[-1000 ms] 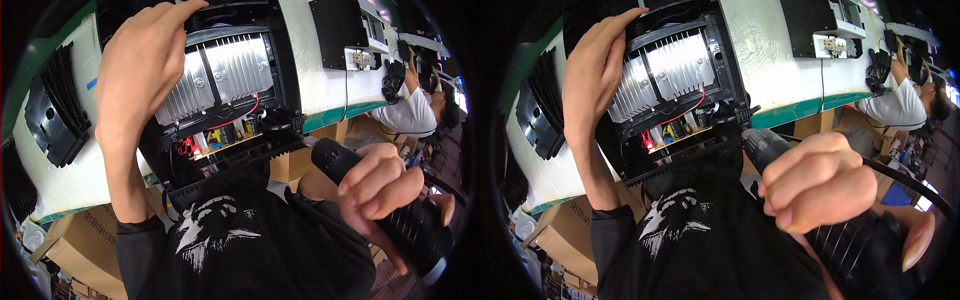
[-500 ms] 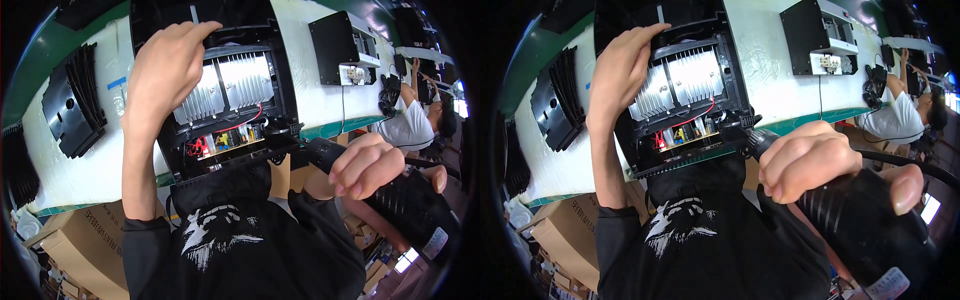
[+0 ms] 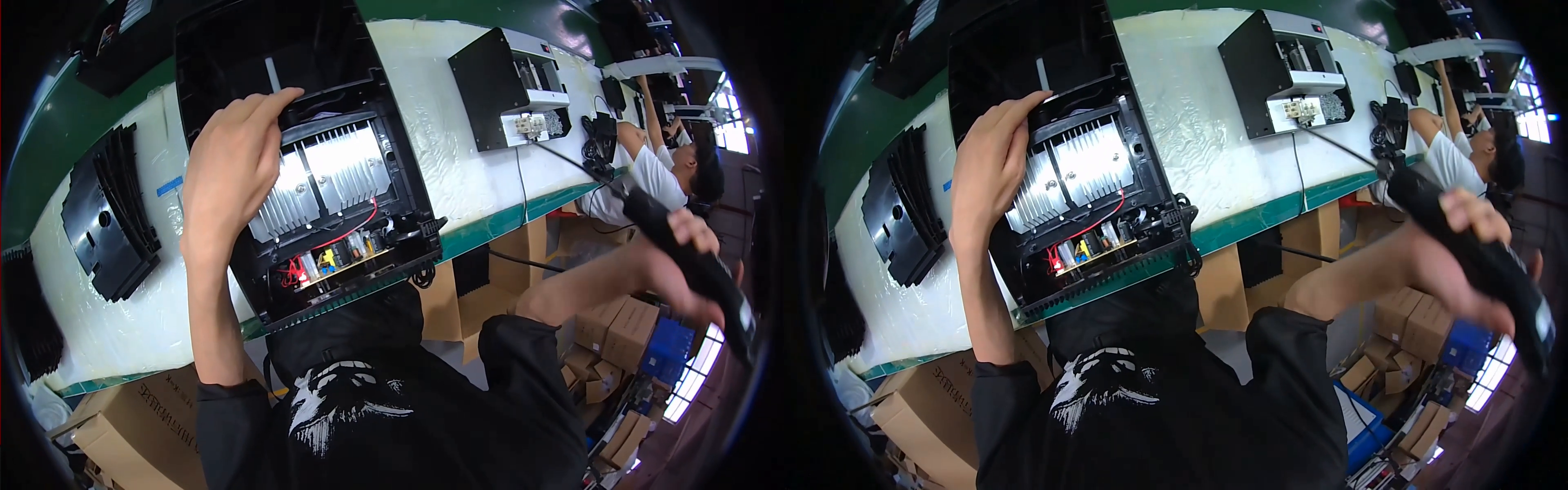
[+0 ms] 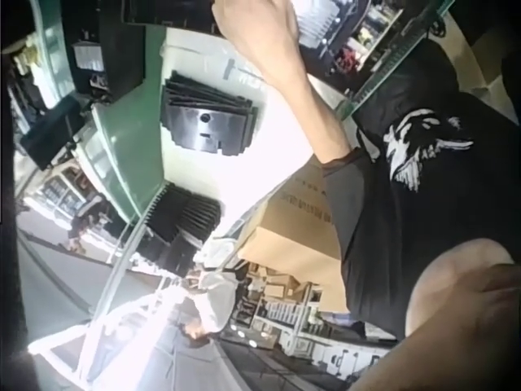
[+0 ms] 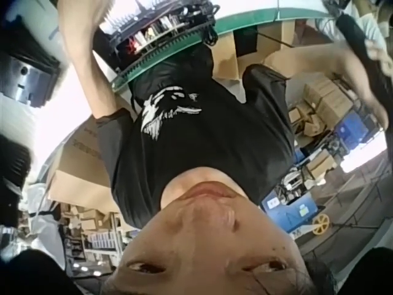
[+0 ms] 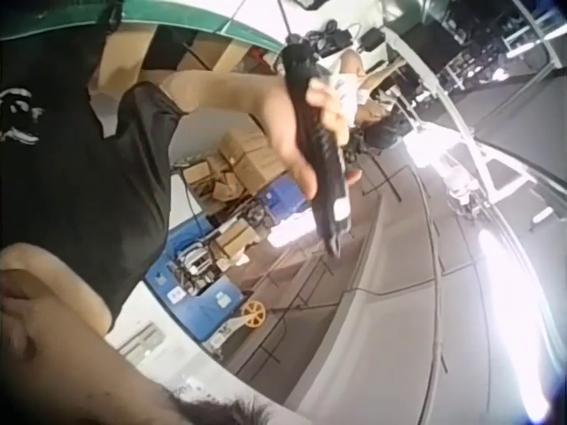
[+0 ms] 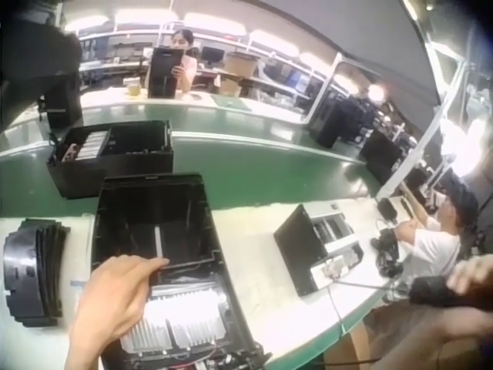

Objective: Installing an internal component into a device housing and securing it with screws using an electric screwdriver on an assembly line.

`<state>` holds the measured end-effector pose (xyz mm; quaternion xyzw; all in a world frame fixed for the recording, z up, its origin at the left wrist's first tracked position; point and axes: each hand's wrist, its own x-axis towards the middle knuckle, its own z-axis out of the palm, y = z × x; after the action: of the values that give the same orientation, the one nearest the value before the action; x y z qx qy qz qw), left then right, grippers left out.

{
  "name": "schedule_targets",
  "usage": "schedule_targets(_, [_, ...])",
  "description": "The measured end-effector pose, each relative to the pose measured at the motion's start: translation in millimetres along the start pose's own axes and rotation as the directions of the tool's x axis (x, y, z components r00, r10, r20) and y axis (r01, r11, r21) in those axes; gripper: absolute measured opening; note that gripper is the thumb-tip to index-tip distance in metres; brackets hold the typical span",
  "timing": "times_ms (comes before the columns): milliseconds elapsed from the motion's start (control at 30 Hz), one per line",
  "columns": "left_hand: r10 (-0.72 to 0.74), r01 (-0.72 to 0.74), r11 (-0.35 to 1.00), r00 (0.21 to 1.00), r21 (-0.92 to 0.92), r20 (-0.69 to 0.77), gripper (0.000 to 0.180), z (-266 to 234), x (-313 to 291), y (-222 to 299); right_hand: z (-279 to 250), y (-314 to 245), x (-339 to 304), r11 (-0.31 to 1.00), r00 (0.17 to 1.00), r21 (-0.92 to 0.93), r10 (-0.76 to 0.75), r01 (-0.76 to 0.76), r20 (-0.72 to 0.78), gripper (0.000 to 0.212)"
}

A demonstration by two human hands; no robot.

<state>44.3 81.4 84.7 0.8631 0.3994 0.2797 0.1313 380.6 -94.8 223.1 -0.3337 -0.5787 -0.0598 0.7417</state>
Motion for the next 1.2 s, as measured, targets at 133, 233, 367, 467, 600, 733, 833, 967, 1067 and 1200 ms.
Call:
schedule_targets(133, [-0.049, 0.049, 0.999, 0.998, -0.011, 0.050, 0.030, -4.8, 0.5, 2.7, -4.7, 49.4, -11.6, 0.947, 0.979, -0.281, 0.110, -0.156, -0.172, 0.073])
schedule_targets(233, [-0.056, 0.057, 0.998, 0.997, -0.018, 0.050, 0.029, -3.1, 0.4, 2.2, -27.3, 75.6, -17.5, 0.978, 0.979, -0.114, 0.157, -0.172, -0.130, 0.078])
schedule_targets(367, [-0.081, 0.083, 0.996, 0.994, -0.021, 0.078, 0.029, -3.8, 2.4, 5.4, -50.1, 92.4, -3.0, 0.968, 0.966, 0.015, 0.250, -0.252, 0.072, 0.082])
schedule_targets(467, [-0.092, 0.095, 0.995, 0.991, -0.029, 0.095, 0.029, -3.5, 3.5, 4.2, -33.3, 99.2, 12.6, 0.952, 0.949, -0.035, 0.305, -0.303, 0.082, 0.068])
schedule_targets(600, [-0.093, 0.096, 0.994, 0.994, -0.052, 0.055, 0.029, -5.8, 3.4, 6.6, -15.5, 137.8, 43.0, 0.855, 0.854, 0.036, 0.512, -0.517, 0.092, 0.054])
schedule_targets(733, [-0.136, 0.106, 0.942, 0.988, -0.319, -0.075, 0.028, -5.6, 3.1, 0.8, 15.3, 178.5, 64.7, 0.780, 0.796, -0.229, 0.604, -0.582, 0.033, 0.044])
schedule_targets(833, [-0.205, 0.099, 0.857, 0.966, -0.505, -0.159, 0.028, -13.6, -8.9, -3.7, 44.1, 179.0, 33.1, 0.777, 0.853, -0.425, 0.522, -0.465, 0.022, 0.039])
schedule_targets(967, [-0.164, -0.037, 0.820, 0.941, -0.571, -0.296, 0.033, -2.6, -39.0, -18.4, 16.5, 155.6, 7.0, 0.771, 0.807, -0.282, 0.591, -0.571, -0.016, 0.042])
schedule_targets(1067, [-0.236, -0.015, 0.777, 0.919, -0.629, -0.314, 0.038, 0.0, -57.7, -22.6, 24.5, 92.6, 25.7, 0.784, 0.768, -0.037, 0.616, -0.620, 0.179, 0.045])
schedule_targets(1200, [-0.297, -0.060, 0.660, 0.895, -0.749, -0.333, 0.039, 13.7, -52.8, -27.3, 25.7, 12.5, 57.5, 0.748, 0.647, 0.201, 0.368, -0.633, 0.668, 0.040])
